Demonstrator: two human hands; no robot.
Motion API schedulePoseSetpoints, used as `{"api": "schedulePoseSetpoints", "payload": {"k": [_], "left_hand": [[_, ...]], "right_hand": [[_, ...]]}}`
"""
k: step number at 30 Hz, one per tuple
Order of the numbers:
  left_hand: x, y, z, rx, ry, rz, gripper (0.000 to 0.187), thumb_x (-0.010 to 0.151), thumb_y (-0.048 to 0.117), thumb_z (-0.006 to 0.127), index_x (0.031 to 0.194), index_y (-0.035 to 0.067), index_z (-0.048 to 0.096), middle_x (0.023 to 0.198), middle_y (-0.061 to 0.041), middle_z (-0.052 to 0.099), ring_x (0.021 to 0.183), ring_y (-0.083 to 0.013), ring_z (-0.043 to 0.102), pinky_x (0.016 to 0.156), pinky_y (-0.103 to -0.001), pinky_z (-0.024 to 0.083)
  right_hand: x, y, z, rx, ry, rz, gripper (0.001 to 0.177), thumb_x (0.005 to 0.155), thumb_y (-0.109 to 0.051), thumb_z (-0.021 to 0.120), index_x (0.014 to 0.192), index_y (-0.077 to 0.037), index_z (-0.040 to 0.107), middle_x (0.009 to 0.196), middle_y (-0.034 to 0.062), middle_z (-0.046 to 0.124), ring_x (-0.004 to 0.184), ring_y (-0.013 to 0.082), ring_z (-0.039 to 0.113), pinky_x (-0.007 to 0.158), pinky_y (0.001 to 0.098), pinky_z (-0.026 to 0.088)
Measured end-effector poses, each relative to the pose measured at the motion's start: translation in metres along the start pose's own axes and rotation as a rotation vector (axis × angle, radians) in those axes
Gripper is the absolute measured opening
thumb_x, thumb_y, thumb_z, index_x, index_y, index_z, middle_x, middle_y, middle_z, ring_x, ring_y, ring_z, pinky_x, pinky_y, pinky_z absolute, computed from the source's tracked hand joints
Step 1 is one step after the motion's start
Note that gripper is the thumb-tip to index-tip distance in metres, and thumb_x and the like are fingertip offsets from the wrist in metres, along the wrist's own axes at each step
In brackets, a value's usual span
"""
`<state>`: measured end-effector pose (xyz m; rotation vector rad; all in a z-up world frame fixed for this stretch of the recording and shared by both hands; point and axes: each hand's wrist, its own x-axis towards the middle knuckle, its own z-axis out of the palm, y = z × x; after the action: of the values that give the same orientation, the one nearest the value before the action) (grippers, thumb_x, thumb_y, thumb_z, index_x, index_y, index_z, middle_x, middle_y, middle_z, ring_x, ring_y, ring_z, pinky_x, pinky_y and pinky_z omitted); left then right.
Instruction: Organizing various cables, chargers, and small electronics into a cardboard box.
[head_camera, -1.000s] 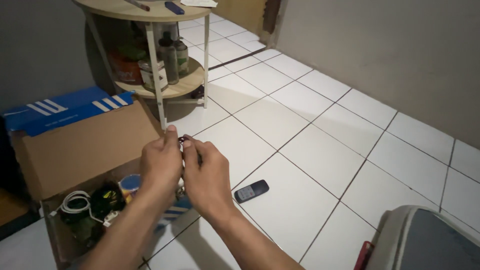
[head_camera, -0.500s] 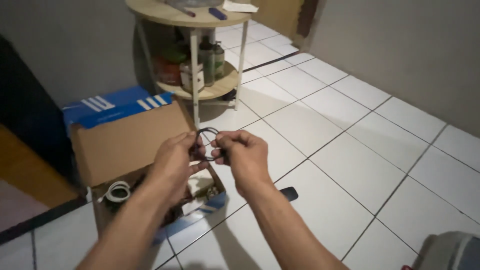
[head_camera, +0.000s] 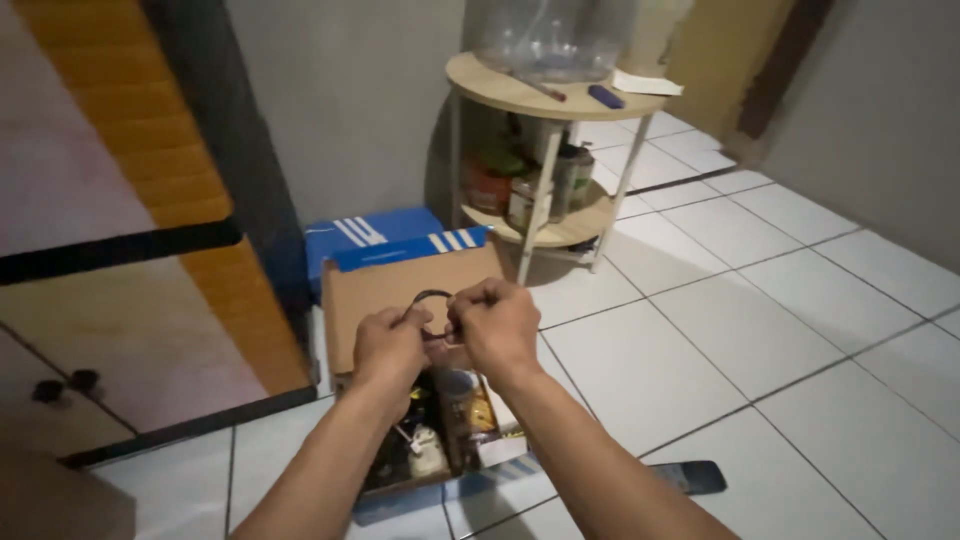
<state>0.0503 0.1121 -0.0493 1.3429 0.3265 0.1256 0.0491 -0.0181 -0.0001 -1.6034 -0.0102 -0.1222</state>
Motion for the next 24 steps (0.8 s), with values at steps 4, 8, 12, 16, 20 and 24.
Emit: {"api": "schedulePoseSetpoints", "payload": {"k": [4, 8, 12, 16, 20, 24], "left_hand": [[-0.014, -0.015, -0.021, 0.022, 0.184, -0.029, 0.018, 0.097, 0.016, 0.063, 0.102, -0.002, 0.067, 0.085, -0.013, 0.071, 0.066, -0.024, 0.073, 0.061, -0.035, 0.061], [-0.016, -0.043, -0.041, 0.466, 0.243, 0.031, 0.02, 0.095, 0.018, 0.067, 0.101, 0.0, 0.071, 0.089, -0.021, 0.077, 0.074, -0.029, 0.078, 0.07, -0.041, 0.063], [-0.013, -0.07, -0.055, 0.854, 0.346, 0.264, 0.019, 0.081, 0.008, 0.072, 0.1, 0.006, 0.076, 0.098, -0.024, 0.073, 0.094, -0.0431, 0.069, 0.08, -0.052, 0.056], [0.002, -0.102, -0.072, 1.008, 0.267, 0.101, 0.021, 0.085, 0.007, 0.067, 0.106, 0.005, 0.071, 0.101, -0.026, 0.071, 0.099, -0.0469, 0.068, 0.082, -0.054, 0.056], [0.035, -0.184, -0.104, 1.2, 0.265, 0.219, 0.012, 0.093, 0.01, 0.063, 0.1, 0.005, 0.07, 0.098, -0.024, 0.07, 0.099, -0.0448, 0.067, 0.087, -0.055, 0.054], [0.0, -0.147, -0.087, 1.111, 0.261, 0.761, 0.041, 0.08, 0.008, 0.068, 0.114, -0.013, 0.06, 0.125, -0.039, 0.057, 0.104, -0.0524, 0.056, 0.089, -0.057, 0.047]], "right_hand": [[0.007, 0.044, 0.028, -0.166, 0.026, 0.051, 0.01, 0.082, -0.004, 0.07, 0.081, 0.005, 0.075, 0.071, 0.0145, 0.075, 0.059, 0.0196, 0.073, 0.056, 0.0341, 0.059], [0.01, 0.103, 0.046, -0.411, 0.105, -0.054, 0.01, 0.076, -0.006, 0.075, 0.078, 0.002, 0.071, 0.071, 0.0183, 0.073, 0.066, 0.0275, 0.074, 0.063, 0.0392, 0.059], [0.017, 0.171, 0.064, -0.487, 0.098, -0.165, 0.009, 0.081, -0.011, 0.073, 0.081, -0.002, 0.071, 0.076, 0.0214, 0.073, 0.073, 0.0352, 0.074, 0.068, 0.0428, 0.058], [0.016, 0.204, 0.083, -0.556, 0.058, -0.24, 0.011, 0.084, -0.013, 0.073, 0.083, -0.003, 0.074, 0.079, 0.0233, 0.073, 0.076, 0.0382, 0.074, 0.07, 0.0442, 0.058], [0.013, 0.21, 0.092, -0.525, -0.03, -0.39, 0.012, 0.082, -0.009, 0.068, 0.087, -0.004, 0.078, 0.084, 0.0231, 0.073, 0.08, 0.0405, 0.073, 0.072, 0.0459, 0.058], [0.017, 0.23, 0.108, -0.711, -0.135, -0.329, 0.013, 0.077, -0.014, 0.072, 0.081, -0.001, 0.075, 0.081, 0.0235, 0.072, 0.08, 0.041, 0.072, 0.071, 0.047, 0.058]]}}
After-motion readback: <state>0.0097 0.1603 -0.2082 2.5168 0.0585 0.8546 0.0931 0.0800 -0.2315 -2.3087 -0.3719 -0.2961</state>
